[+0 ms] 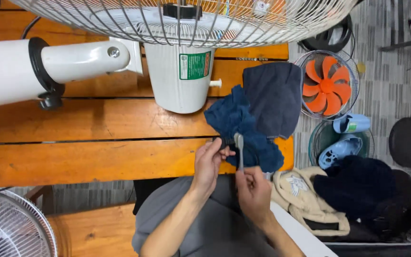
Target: The person holds a black electrical plug in their left hand and uses a toothbrush in their right hand to scrub the plug's prongs and casing. The person rotates the plug to clean different sides while working over a wooden table.
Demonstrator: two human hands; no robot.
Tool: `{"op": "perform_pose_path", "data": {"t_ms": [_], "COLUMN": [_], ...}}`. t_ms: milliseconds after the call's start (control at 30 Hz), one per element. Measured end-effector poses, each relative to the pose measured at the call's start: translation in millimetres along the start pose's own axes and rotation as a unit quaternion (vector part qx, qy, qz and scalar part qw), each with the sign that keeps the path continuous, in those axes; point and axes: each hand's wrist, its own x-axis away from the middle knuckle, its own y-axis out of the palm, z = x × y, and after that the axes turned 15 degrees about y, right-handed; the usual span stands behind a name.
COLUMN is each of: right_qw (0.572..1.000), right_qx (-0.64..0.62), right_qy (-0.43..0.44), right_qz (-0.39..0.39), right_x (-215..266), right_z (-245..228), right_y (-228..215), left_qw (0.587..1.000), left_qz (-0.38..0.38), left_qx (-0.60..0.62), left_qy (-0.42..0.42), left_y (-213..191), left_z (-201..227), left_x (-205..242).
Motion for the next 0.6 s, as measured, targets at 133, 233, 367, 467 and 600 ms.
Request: {"op": "perform_pose_path", "data": {"t_ms": [133, 233, 367, 467, 600], "right_qw": [0.984, 0.975, 0.976, 0.989, 0.997], "right_qx": [-0.164, -0.209, -0.216, -0.141, 0.035], "right_qy": [0.016, 0.020, -0.014, -0.050, -0.058], "right_qz": [-0.060, 0.068, 0.020, 0.023, 0.022], "right_x": [8.1, -16.7, -34.6, -22.2, 5.6], "right_z": [16.9, -32.1, -44.4, -58.0, -55.2], "right_y": [-6.6, -30.7, -43.0, -54.6, -55.5], "left_qw": [0.987, 0.952, 0.923, 0.932, 0.951], "left_qz": [-0.143, -0.263, -0.341, -0.307, -0.221], "left_qx": [-0.075, -0.155, -0.173, -0.192, -0.209], "left_qy": [0.000, 0.027, 0.041, 0.031, 0.060], "left_y": [-21.6, -21.3, 6.9, 7.0, -0.2], "left_z": [-0.8, 30.0, 80.5, 88.0, 78.1], "left_x": [-10.9, -6.3, 6.0, 10.7, 10.1]}}
